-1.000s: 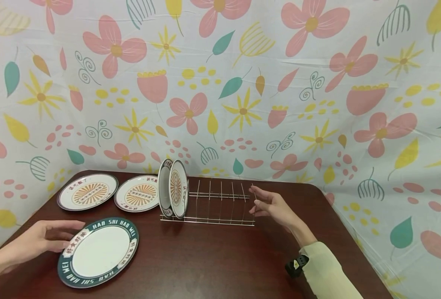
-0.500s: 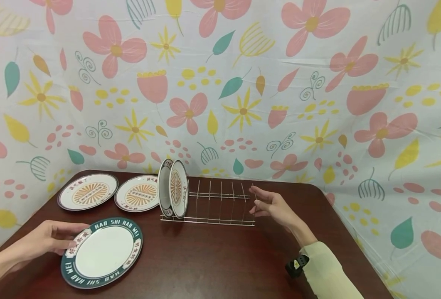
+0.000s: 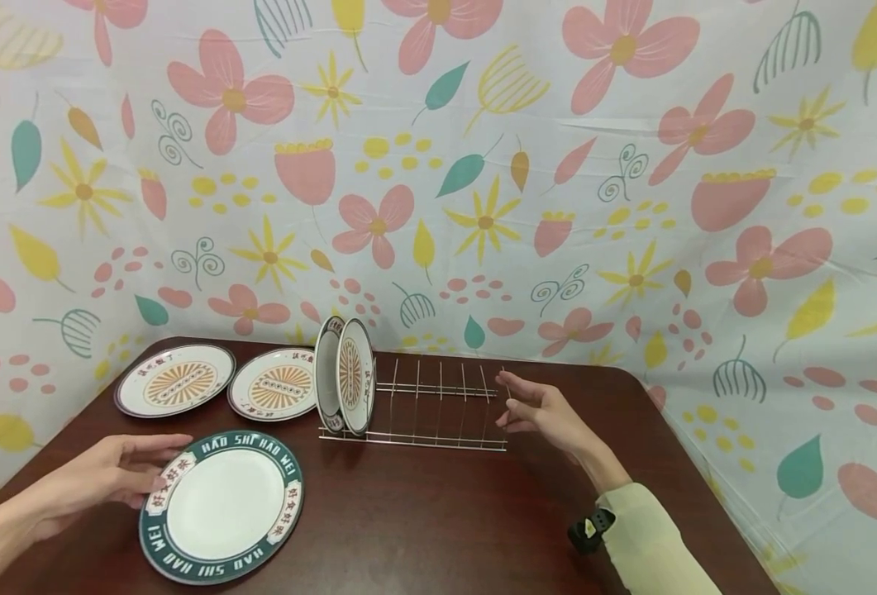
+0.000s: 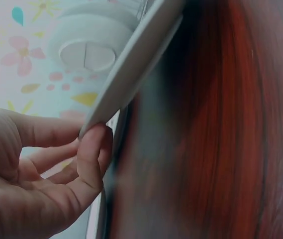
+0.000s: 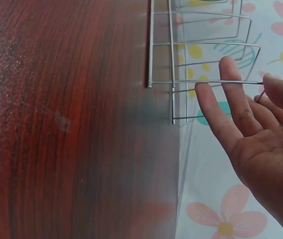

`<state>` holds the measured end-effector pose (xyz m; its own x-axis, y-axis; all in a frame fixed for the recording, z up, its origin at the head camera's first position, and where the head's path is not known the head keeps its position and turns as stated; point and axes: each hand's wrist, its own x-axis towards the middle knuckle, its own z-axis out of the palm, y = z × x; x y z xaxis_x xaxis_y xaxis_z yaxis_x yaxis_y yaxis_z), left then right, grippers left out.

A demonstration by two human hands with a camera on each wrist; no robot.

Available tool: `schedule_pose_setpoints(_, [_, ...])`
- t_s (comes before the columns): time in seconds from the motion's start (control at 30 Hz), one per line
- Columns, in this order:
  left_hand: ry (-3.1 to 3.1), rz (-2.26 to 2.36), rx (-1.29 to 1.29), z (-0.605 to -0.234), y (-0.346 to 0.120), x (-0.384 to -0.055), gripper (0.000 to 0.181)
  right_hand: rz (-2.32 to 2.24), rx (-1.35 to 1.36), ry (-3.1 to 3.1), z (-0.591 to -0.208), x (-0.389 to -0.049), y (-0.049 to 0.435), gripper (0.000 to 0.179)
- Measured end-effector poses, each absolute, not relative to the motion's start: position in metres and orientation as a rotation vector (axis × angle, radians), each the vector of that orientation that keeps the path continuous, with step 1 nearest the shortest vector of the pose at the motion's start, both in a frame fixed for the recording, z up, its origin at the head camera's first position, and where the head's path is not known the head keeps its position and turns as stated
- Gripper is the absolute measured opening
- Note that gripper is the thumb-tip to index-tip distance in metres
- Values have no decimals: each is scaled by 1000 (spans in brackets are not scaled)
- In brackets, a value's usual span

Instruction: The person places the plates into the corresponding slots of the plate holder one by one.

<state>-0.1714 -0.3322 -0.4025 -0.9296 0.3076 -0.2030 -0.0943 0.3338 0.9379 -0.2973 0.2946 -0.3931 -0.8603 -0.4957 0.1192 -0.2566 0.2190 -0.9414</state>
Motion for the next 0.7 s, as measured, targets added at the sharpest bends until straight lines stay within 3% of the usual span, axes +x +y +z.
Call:
schedule_pose_setpoints(0.5, [2141, 1595, 327, -393, -298, -161, 49, -1702, -711, 2283, -395, -298, 297, 60])
schedule_pose_setpoints(0.7, [2000, 1634, 375, -395, -287, -159, 47, -1703, -703, 2277, -395, -297, 297, 60])
